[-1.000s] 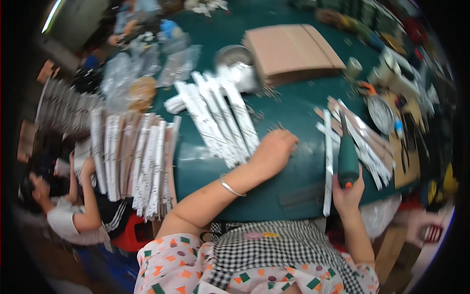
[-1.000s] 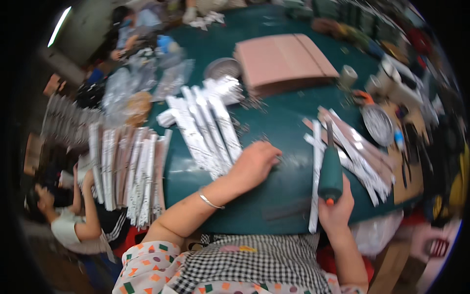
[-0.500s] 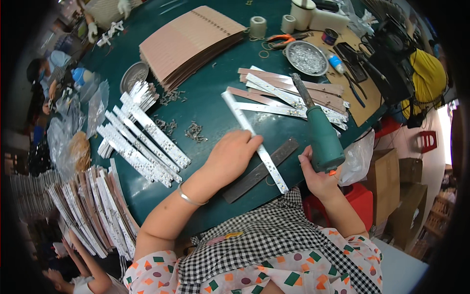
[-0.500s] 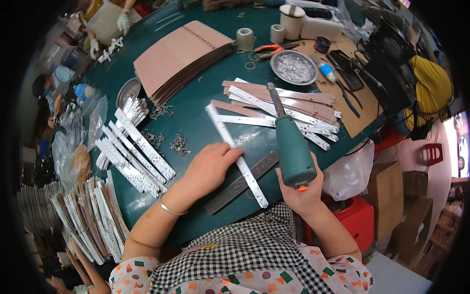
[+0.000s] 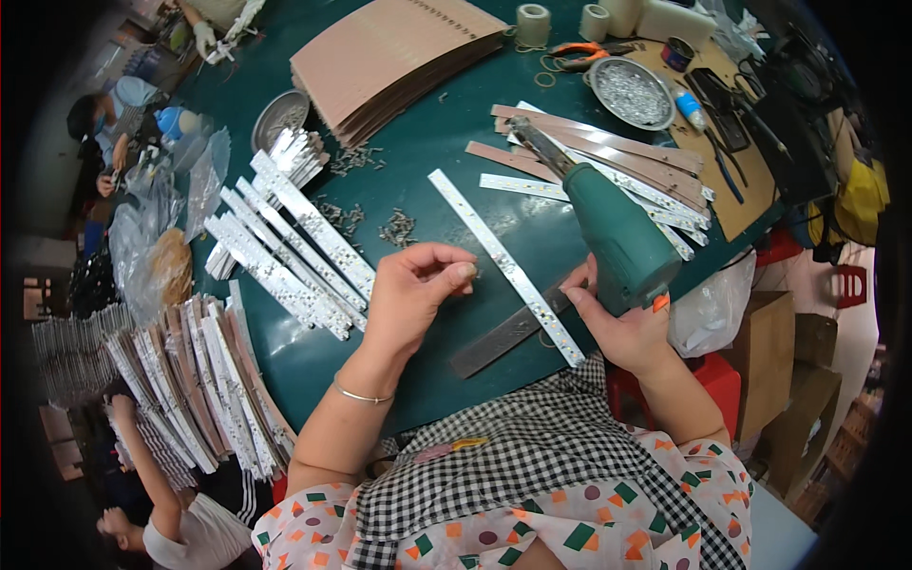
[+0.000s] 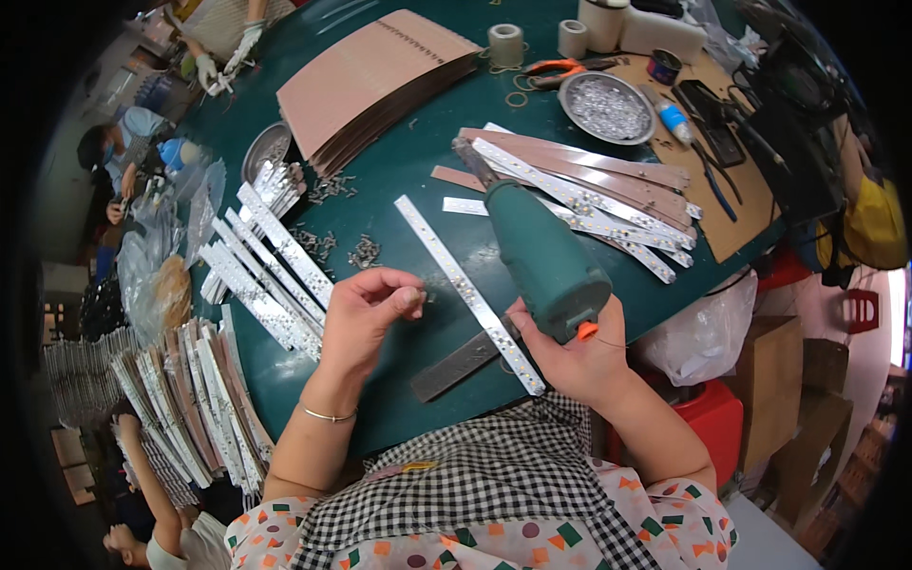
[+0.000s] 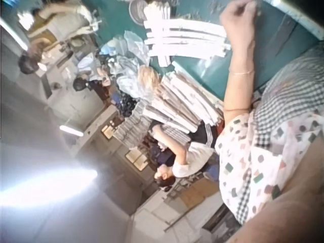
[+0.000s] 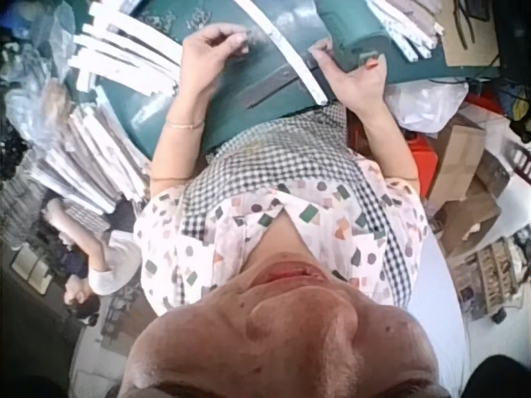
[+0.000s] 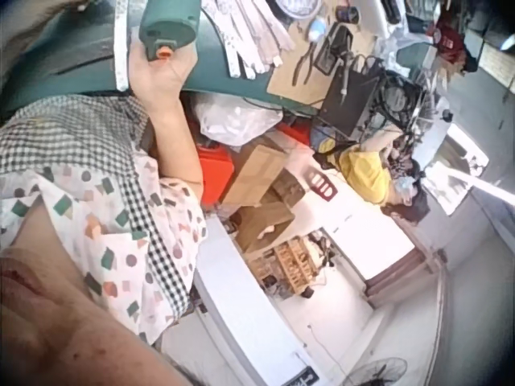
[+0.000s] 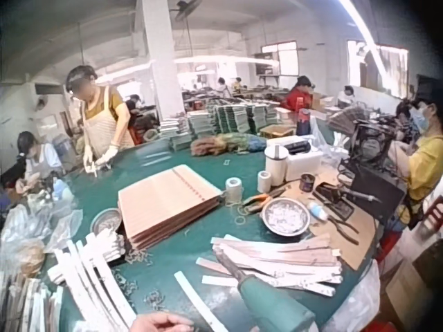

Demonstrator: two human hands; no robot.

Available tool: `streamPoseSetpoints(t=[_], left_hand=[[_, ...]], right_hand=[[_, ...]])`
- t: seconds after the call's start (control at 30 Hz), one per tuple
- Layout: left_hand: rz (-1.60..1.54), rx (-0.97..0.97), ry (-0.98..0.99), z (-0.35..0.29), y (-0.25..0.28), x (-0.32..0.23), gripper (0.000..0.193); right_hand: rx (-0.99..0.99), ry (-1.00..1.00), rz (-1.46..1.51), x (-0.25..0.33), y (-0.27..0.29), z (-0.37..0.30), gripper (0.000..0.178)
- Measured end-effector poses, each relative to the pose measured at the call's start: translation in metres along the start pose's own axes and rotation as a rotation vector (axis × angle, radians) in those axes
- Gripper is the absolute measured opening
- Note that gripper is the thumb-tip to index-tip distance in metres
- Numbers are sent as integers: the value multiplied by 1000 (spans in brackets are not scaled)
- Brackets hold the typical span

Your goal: The person attaches small electrical connectors onto LED strips by hand and solders them in place using a soldering gun.

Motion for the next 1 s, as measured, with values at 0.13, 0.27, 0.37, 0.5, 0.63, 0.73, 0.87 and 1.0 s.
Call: streamPoseSetpoints(t=[0.13, 0.27, 0.37, 0.5, 0.63, 0.73, 0.87, 1.0], left_hand=[[-553, 108, 168, -4, -6, 8, 17], [-835, 98, 206, -11, -18, 9, 18], [-819, 95, 203, -15, -23, 8, 20], [-787, 111, 180, -17, -25, 4, 20], [-764, 98, 171, -16, -27, 4, 19], [-769, 116, 179, -15, -29, 4, 18], [-820, 116, 155, -16, -31, 6, 11], [-761, 57, 127, -18, -38, 3, 14]], right_hand=[[47, -74, 121, 9, -18, 18, 29], [131, -186, 76, 13, -35, 25, 32], [86, -228, 219, 13, -41, 26, 32], [73, -88, 248, 7, -44, 24, 31], [85, -178, 212, 6, -41, 23, 34], [81, -131, 119, 11, -41, 25, 19], [134, -266, 65, 11, -36, 26, 44], [84, -93, 9, 6, -35, 25, 49]])
Point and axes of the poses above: each hand's wrist, its own z-axis towards the middle knuckle, its own y-axis out of the back of the hand, x = y × z, the point moved 1 cm from there along z, towards the middle knuckle, and after that the axes turned 4 degrees about -z, right-handed, at the moved point
